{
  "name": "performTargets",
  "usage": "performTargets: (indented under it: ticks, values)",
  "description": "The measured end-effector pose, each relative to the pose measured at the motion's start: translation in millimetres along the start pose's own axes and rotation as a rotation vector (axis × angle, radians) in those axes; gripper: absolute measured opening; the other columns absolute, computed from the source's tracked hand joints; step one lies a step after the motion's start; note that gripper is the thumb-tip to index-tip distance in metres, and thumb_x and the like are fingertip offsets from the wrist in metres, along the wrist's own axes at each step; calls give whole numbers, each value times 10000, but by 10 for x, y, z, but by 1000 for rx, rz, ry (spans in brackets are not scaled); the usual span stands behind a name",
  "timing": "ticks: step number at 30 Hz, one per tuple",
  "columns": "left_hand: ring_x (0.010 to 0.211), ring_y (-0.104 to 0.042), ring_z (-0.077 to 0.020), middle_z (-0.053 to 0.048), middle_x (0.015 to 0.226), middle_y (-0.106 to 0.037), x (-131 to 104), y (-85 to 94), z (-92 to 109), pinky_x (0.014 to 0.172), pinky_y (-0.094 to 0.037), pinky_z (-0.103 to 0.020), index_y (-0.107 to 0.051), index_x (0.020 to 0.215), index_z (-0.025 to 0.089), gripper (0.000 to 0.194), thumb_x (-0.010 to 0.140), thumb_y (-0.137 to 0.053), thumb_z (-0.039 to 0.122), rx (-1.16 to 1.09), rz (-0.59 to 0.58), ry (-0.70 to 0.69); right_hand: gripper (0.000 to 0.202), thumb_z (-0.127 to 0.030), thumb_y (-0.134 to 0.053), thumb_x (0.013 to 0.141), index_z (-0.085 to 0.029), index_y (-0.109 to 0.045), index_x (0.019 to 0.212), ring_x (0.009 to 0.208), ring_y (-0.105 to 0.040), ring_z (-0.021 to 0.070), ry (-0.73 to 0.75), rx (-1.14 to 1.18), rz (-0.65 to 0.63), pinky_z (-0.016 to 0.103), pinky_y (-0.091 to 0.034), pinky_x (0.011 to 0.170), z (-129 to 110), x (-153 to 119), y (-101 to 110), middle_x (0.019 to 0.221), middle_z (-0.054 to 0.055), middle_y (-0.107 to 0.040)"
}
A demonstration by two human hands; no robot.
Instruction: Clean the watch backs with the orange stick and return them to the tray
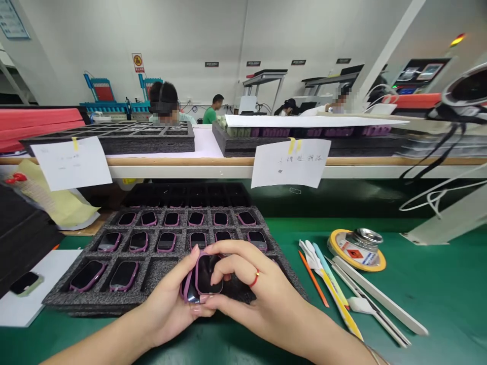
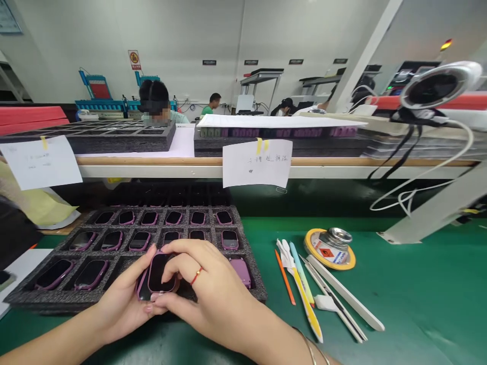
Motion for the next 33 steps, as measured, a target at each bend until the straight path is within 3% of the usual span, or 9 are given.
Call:
performTargets:
  ticks: [6, 11, 15, 18, 21, 24, 26, 33]
  values:
    - [514, -538, -80, -20, 649, -611, 6, 11, 4, 427, -339, -132, -716, 776, 111, 354, 755, -866, 431, -42, -13, -8, 131, -138, -741, 865, -214, -638, 895, 1123, -651, 184, -16, 61, 78, 310, -493, 995, 58, -14, -83, 1243, 51, -656]
    - [494, -481, -63, -17, 603, -577, 19, -21, 3, 429, -332, -134, -701, 728, 95, 382, 774, -848, 445, -1, -50, -33, 120, -109, -733, 860, -210, -671, 840, 1052, -677, 179, -36, 117, 166, 304, -523, 938, 52, 21, -81, 1124, 42, -723]
    - [491, -471, -60, -53, 708, -648, 2, -26, -1, 436, -324, -145, -745, 899, 119, 364, 788, -833, 455, 72, -51, -69, 119, -121, -701, 889, -227, -676, 841, 860, -696, 149, -75, 228, 377, 274, -569, 803, 64, 19, -37, 893, 9, -738]
    - [488, -479, -55, -108, 846, -705, -22, -13, -3, 442, -317, -154, -747, 1016, 131, 388, 829, -790, 468, 97, -55, -86, 132, -123, -652, 932, -237, -657, 866, 813, -706, 149, -97, 321, 528, 271, -602, 753, 91, -2, 23, 828, 6, -720]
    - [492, -484, -57, -107, 842, -711, -35, -5, -4, 447, -315, -154, -751, 1013, 132, 379, 841, -779, 468, 85, -68, -82, 81, -229, -723, 913, -237, -659, 962, 991, -715, 202, -96, 338, 420, 345, -617, 869, 122, -6, 37, 1001, 57, -723]
    - [503, -496, -62, -98, 839, -711, -28, 0, -5, 448, -329, -152, -757, 996, 135, 394, 818, -796, 484, 83, -55, -69, 481, -344, -868, 770, -246, -626, 1174, 1188, -635, 262, -79, 256, 222, 425, -558, 1015, 145, -1, -11, 1205, 101, -662]
    - [499, -496, -60, -86, 838, -709, -21, 6, -3, 452, -343, -154, -761, 960, 139, 397, 798, -809, 497, 90, -33, -66, 612, -329, -897, 732, -254, -592, 1257, 1229, -602, 267, -66, 198, 128, 436, -530, 1052, 156, 0, -55, 1254, 107, -634]
    - [516, -514, -66, -98, 869, -711, -11, 9, 4, 455, -297, -146, -754, 924, 148, 393, 787, -810, 512, 105, -72, -49, 583, -224, -866, 770, -255, -590, 1282, 1229, -591, 225, -36, 172, 56, 372, -520, 1060, 172, -11, -93, 1266, 89, -619]
Point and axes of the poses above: each hand's wrist, its own x-axis towards the middle knuckle, its own y-axis out of the back of the hand, z = x × y, the point moved 1 cm from there along x, towards the middle knuckle
